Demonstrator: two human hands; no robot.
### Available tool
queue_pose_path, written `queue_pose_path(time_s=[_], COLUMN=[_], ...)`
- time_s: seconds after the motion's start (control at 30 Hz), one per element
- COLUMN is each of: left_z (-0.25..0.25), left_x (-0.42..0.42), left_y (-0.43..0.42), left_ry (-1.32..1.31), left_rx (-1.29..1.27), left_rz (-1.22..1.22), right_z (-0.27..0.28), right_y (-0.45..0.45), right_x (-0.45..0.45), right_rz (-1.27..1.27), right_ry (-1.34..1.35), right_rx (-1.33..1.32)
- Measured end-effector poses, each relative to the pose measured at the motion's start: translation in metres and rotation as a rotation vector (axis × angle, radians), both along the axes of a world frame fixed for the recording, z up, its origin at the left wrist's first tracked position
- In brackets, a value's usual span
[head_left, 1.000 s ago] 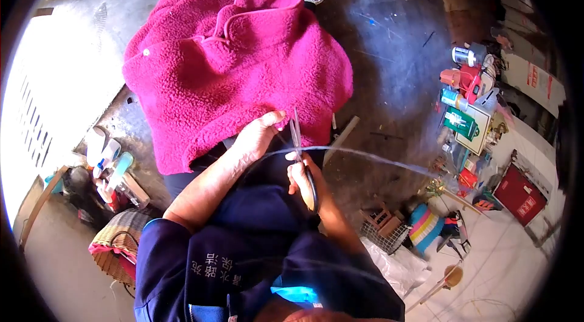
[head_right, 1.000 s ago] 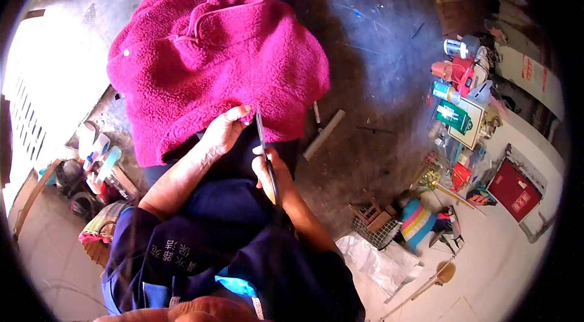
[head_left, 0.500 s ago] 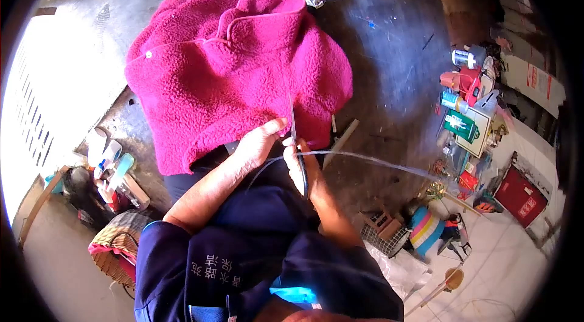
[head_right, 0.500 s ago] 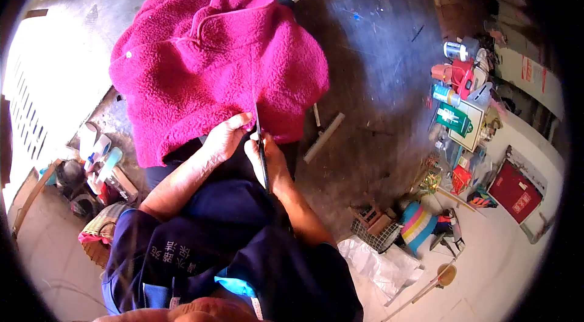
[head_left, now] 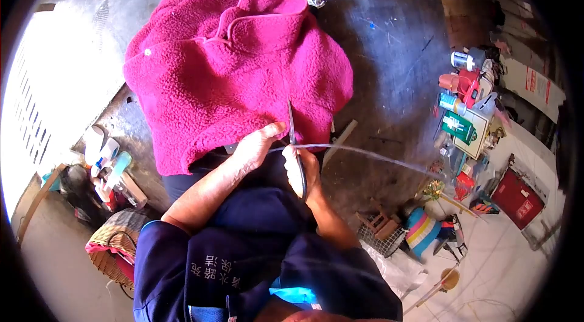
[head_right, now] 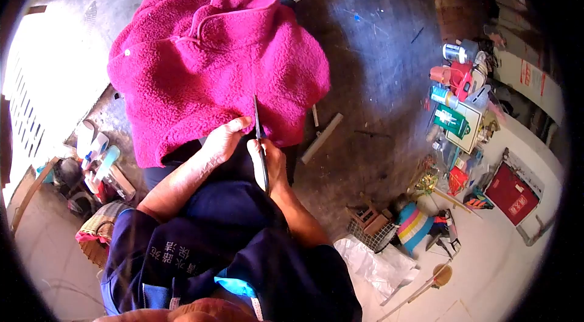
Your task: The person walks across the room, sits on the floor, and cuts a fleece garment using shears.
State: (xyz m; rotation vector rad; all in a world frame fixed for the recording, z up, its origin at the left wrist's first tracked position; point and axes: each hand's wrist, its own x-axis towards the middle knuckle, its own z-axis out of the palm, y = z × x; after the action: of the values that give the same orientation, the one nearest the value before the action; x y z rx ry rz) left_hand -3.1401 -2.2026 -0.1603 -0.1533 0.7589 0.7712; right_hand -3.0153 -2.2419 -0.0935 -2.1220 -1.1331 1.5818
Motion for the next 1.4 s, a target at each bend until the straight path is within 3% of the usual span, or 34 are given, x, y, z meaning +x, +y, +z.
queue_pose_path(time_s=[0.1,0.2,0.3,0.53,0.67,1.17,1.23,1.27,1.33,1.4], left_z=[-0.007,0.003,0.001,0.005,0.017,0.029,0.034,0.0,0.013,0.029], left_x=[-0.001,-0.004,-0.004,-0.009,-0.015,-0.017,-0.013,0.0,0.009,0.009], left_y=[-0.003,0.0,-0.001,-0.001,0.002,0.01,0.019,0.009,0.027,0.037], left_ry=[0.042,0.02,0.049,-0.047,-0.052,-0.071,-0.11,-0.152,-0.068,0.011], left_rx=[0.046,0.055,0.085,0.086,0.178,0.134,-0.025,-0.077,-0.184,-0.227], left_rz=[0.003,-0.018,-0.031,-0.034,-0.091,-0.039,0.071,0.113,0.161,0.167], right_z=[-0.005,0.0,0.015,0.005,0.01,-0.005,0.0,-0.002,-0.005,-0.008], right_y=[0.0,-0.002,0.001,0.011,0.02,0.017,0.021,0.02,0.016,0.014], right_x=[0.003,0.001,-0.002,-0.004,-0.005,-0.001,-0.011,-0.011,-0.011,-0.013], right_rz=[-0.02,-0.019,-0.112,-0.105,-0.193,-0.153,-0.207,-0.198,-0.18,-0.053], right_ry=[0.016,0.036,0.217,0.184,0.313,0.283,0.276,0.248,0.192,0.092], right_rx=[-0.142,-0.125,-0.114,-0.112,-0.181,-0.084,-0.08,-0.071,-0.054,0.135])
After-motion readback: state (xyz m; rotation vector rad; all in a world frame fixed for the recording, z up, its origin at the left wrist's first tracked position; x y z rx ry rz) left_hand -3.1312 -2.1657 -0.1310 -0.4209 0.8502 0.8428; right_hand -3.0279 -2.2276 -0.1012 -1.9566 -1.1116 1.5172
